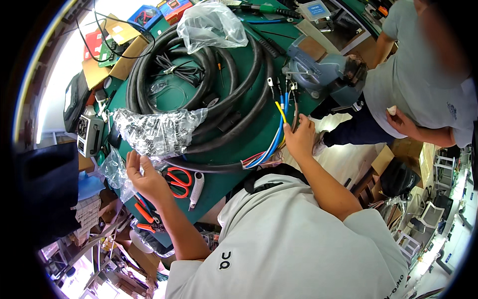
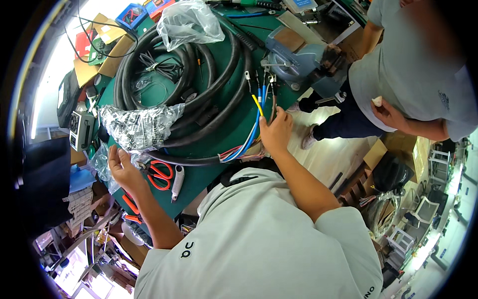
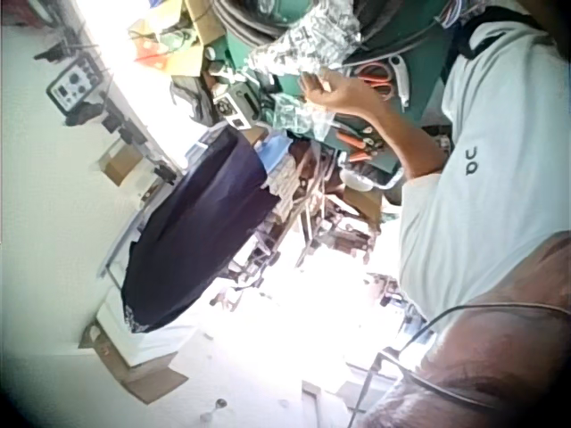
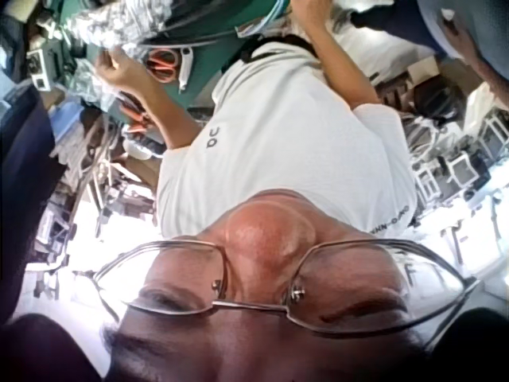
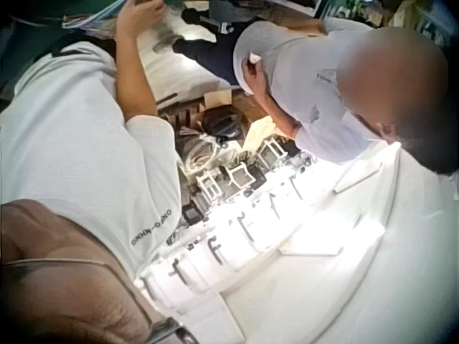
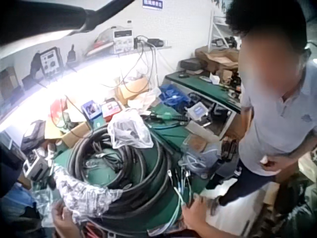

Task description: The person prepares electrical cables by handling wires with connectors, using shears to cut wire, and using a wire stripper to remove insulation from wire ends.

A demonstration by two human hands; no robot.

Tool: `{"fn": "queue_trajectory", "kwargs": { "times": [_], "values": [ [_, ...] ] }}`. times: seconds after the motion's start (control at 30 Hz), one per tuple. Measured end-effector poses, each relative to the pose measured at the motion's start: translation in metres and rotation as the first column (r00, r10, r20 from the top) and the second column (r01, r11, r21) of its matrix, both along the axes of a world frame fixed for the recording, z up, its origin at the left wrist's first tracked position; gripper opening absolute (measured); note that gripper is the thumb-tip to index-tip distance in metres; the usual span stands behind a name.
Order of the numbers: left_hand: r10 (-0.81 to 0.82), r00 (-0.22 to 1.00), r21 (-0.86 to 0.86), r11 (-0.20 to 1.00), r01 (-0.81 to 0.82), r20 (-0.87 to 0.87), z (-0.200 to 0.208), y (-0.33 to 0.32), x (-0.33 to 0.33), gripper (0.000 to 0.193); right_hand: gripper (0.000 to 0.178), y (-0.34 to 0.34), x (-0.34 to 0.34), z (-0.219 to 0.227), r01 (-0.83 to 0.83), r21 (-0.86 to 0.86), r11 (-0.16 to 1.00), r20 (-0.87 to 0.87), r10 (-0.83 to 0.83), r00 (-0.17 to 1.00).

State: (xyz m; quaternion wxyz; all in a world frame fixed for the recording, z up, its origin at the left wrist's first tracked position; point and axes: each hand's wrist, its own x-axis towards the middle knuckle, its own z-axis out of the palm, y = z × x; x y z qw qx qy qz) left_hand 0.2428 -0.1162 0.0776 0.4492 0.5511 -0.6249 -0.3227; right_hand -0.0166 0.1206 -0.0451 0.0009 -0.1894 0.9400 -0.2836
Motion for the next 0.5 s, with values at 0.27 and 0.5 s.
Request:
{"fn": "queue_trajectory", "kwargs": {
  "times": [0.27, 0.5],
  "values": [
    [-0.283, 0.957, 0.165, 0.943, 0.289, -0.059, -0.015, 0.089, -0.039, 0.03, 0.059, -0.012, -0.032, -0.015, 0.148, -0.198, 0.969, 0.705, 0.036, 0.708],
    [-0.351, 0.934, 0.296, 0.887, 0.355, -0.067, -0.027, 0.145, -0.052, 0.029, 0.036, -0.004, -0.011, 0.007, 0.134, -0.359, 0.924, 0.674, 0.157, 0.721]
  ]
}}
